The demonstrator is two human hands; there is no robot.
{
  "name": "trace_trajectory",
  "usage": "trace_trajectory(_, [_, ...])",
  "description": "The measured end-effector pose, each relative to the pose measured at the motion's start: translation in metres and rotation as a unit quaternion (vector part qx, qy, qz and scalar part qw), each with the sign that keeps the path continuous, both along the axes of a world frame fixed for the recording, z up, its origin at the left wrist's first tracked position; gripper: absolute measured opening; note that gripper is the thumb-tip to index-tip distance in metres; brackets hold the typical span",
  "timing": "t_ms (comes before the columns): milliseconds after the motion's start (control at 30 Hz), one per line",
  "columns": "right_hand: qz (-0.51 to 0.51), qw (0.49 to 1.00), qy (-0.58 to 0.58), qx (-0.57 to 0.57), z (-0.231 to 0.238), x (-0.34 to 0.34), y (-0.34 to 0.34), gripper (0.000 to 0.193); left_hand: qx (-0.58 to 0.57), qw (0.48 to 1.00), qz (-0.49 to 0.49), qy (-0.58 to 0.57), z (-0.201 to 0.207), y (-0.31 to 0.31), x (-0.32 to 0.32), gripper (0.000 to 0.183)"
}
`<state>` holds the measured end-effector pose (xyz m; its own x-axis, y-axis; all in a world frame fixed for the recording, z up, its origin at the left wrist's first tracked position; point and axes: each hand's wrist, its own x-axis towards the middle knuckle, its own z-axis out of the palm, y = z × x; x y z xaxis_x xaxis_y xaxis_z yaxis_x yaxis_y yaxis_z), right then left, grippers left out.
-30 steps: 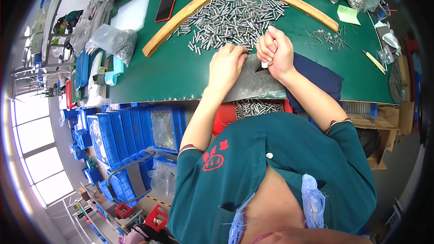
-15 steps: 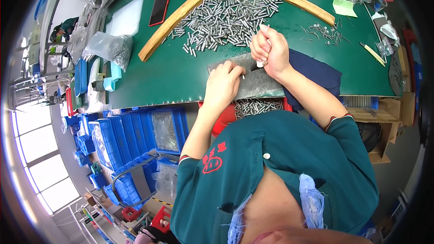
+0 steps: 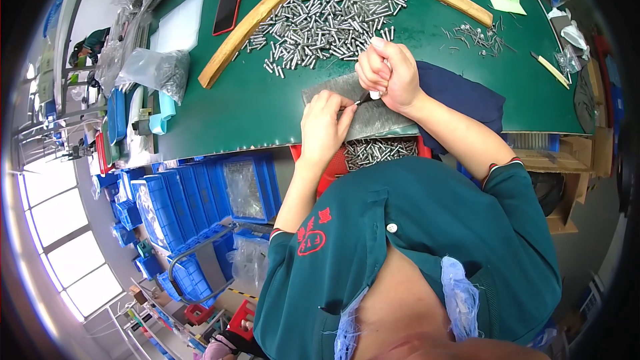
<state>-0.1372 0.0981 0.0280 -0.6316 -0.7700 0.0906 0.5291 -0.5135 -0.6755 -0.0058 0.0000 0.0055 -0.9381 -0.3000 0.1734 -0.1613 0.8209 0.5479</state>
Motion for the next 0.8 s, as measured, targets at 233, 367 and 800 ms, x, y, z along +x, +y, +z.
trace_trajectory(233, [0.018, 0.998, 0.029, -0.048, -0.009, 0.002, 0.001, 0.045, 0.012, 1.000, 0.005, 0.011, -0.003, 0.000, -0.001, 0.011])
trace_trajectory(367, [0.014, 0.972, 0.235, -0.011, -0.011, 0.016, 0.003, 0.043, -0.008, 1.000, 0.004, 0.024, 0.001, 0.001, -0.001, 0.011])
trace_trajectory(800, [-0.085, 0.993, -0.082, 0.025, 0.000, -0.011, -0.002, 0.043, -0.060, 0.997, -0.024, 0.044, 0.021, -0.014, -0.042, 0.010])
